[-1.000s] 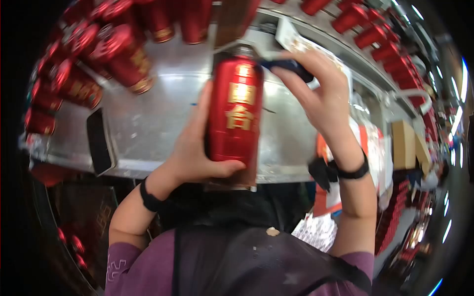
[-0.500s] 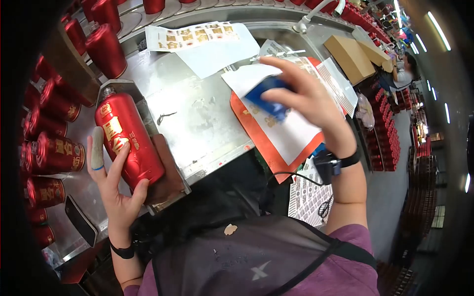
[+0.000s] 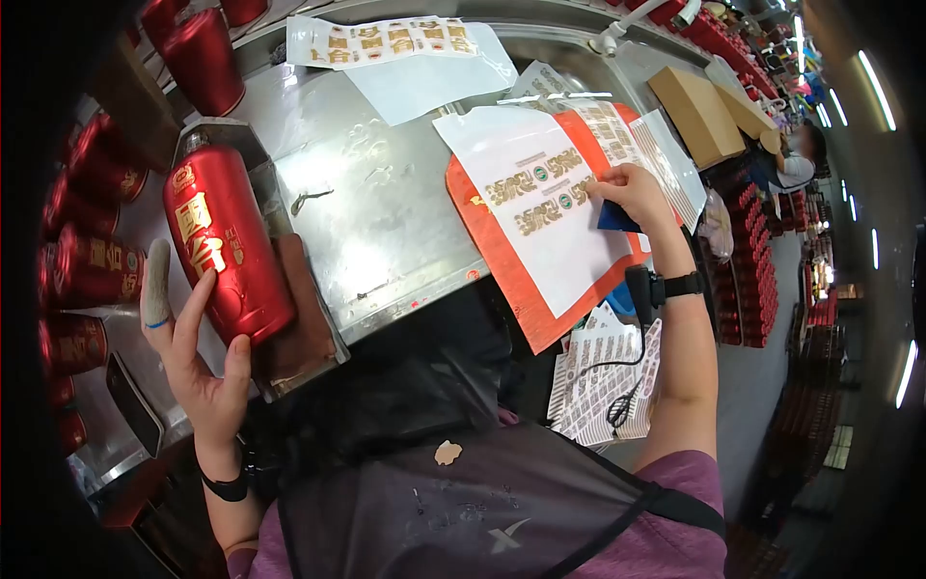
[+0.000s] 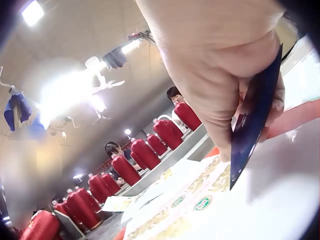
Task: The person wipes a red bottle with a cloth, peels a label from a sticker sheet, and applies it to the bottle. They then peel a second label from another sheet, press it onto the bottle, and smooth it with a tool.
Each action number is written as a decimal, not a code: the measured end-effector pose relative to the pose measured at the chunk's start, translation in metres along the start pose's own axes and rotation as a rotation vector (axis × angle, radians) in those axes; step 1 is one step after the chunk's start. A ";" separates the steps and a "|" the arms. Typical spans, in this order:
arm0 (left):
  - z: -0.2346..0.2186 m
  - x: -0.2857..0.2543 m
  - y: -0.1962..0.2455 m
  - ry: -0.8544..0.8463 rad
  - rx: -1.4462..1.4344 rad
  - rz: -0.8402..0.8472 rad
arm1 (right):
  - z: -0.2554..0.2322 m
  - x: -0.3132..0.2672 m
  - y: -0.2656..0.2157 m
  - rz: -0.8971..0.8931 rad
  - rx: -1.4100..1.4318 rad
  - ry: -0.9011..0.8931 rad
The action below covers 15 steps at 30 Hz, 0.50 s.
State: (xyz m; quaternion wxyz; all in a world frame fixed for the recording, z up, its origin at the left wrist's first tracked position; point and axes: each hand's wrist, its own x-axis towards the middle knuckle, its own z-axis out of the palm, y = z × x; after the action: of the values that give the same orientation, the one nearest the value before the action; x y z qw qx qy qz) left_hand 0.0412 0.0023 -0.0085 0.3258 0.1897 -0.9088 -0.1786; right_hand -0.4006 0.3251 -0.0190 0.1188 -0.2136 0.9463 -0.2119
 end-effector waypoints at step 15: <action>-0.007 -0.014 -0.004 -0.019 0.018 -0.006 | 0.000 0.016 0.010 0.060 0.097 -0.174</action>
State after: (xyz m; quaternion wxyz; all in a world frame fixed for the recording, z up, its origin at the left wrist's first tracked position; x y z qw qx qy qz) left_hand 0.0569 0.0038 -0.0127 0.3150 0.1938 -0.9128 -0.1731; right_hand -0.4180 0.3263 -0.0251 0.2169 -0.1969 0.9270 -0.2343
